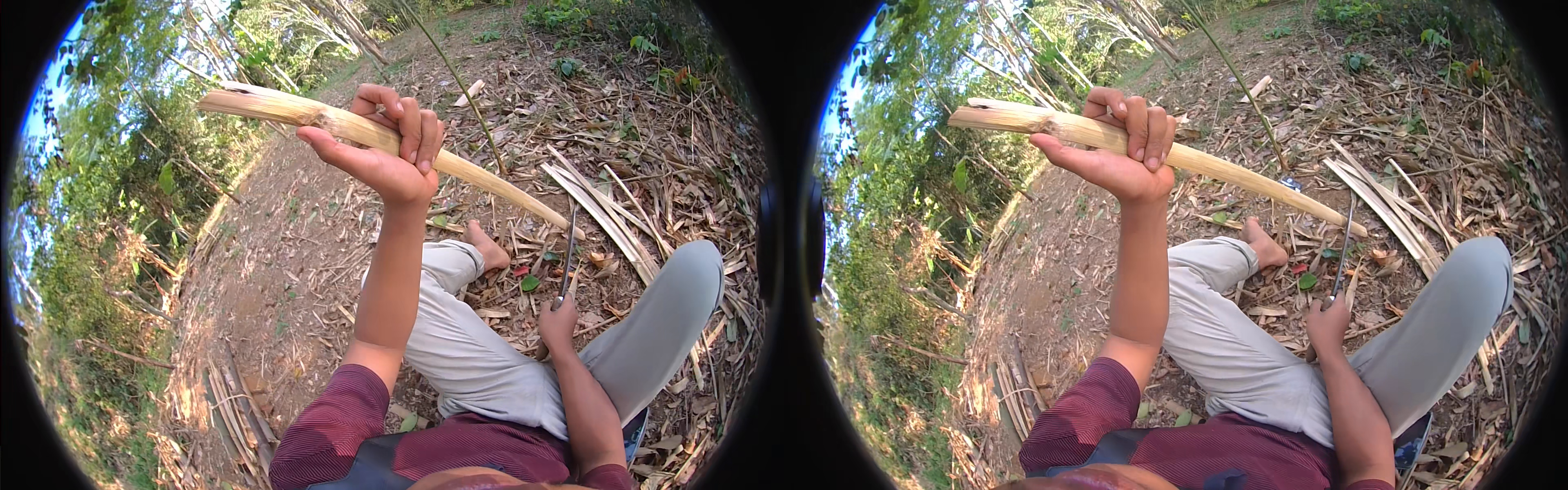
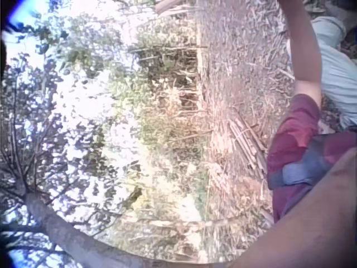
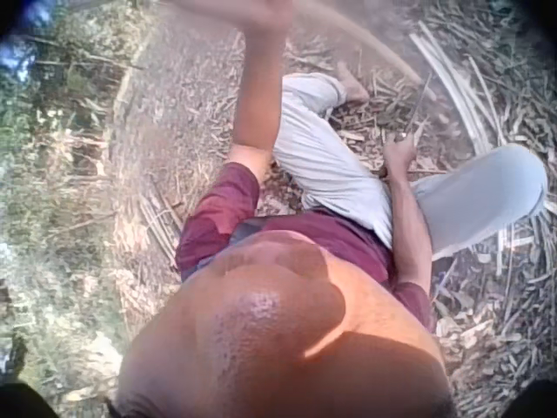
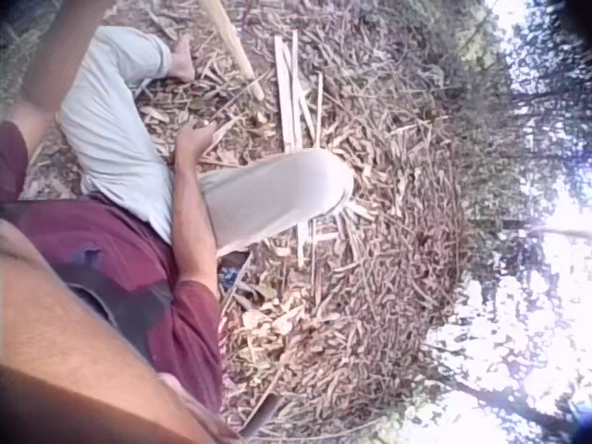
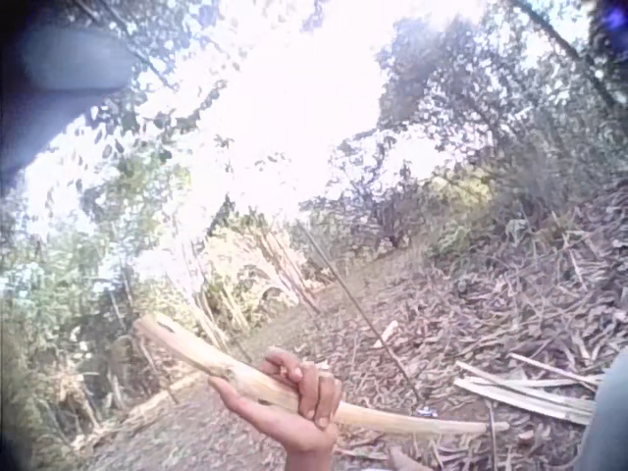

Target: The person holds a piece of wood and uses a machete to shave off layers and smooth the surface while sitting on the ground.

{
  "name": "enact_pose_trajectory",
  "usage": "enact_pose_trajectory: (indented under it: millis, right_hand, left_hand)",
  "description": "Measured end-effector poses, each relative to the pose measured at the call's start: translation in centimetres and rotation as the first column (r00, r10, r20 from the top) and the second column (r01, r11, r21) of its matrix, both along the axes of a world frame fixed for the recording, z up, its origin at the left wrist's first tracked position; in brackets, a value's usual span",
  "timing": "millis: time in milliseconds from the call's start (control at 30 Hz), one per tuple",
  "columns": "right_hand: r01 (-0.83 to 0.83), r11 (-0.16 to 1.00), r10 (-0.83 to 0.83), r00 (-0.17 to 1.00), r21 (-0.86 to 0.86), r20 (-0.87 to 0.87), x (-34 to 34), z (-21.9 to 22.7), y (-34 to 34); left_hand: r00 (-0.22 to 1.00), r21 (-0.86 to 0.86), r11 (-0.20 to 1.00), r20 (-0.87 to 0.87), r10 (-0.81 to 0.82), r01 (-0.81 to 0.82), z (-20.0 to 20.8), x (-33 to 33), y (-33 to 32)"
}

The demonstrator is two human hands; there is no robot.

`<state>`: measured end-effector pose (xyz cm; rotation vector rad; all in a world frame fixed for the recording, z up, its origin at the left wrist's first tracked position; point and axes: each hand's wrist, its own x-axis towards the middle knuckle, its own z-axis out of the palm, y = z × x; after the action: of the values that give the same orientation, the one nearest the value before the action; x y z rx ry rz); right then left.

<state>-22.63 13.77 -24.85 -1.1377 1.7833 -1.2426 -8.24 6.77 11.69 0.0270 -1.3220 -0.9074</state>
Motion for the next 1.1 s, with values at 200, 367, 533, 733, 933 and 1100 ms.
enact_pose_trajectory:
  millis: [200, 367, 533, 733, 933, 1100]
  right_hand:
    - [0.098, 0.995, -0.1, 0.994, -0.036, -0.04, 1.1, -1.8, -1.8]
    - [0.096, 0.995, -0.095, 0.995, 0.04, -0.003, 0.9, -0.3, -1.2]
    - [0.089, 0.982, -0.088, 0.996, 0.167, -0.014, -0.1, -3.1, -1.2]
    - [0.055, 0.992, -0.044, 0.994, 0.117, -0.097, 1.1, -4.6, -1.7]
    - [0.016, 0.986, -0.027, 0.997, 0.168, 0.066, 2.3, -4.9, -2.6]
    - [0.029, 0.972, -0.023, 0.999, 0.232, -0.028, 2.2, -4.0, -2.3]
  left_hand:
    - [0.988, 0.085, 0.996, 0.145, -0.043, 0.031, 2.7, 0.0, -5.8]
    - [0.985, 0.075, 0.995, 0.165, 0.047, -0.06, 4.2, -1.3, -7.7]
    - [0.995, 0.08, 0.994, 0.068, 0.07, -0.075, 1.3, 2.1, -7.1]
    - [0.996, 0.139, 0.986, 0.019, 0.087, -0.089, -0.1, 5.9, -5.1]
    - [0.996, 0.124, 0.991, 0.073, 0.048, -0.057, 1.3, 7.7, -8.4]
    - [0.978, -0.004, 0.986, 0.13, -0.162, 0.164, 1.0, 7.7, -8.3]
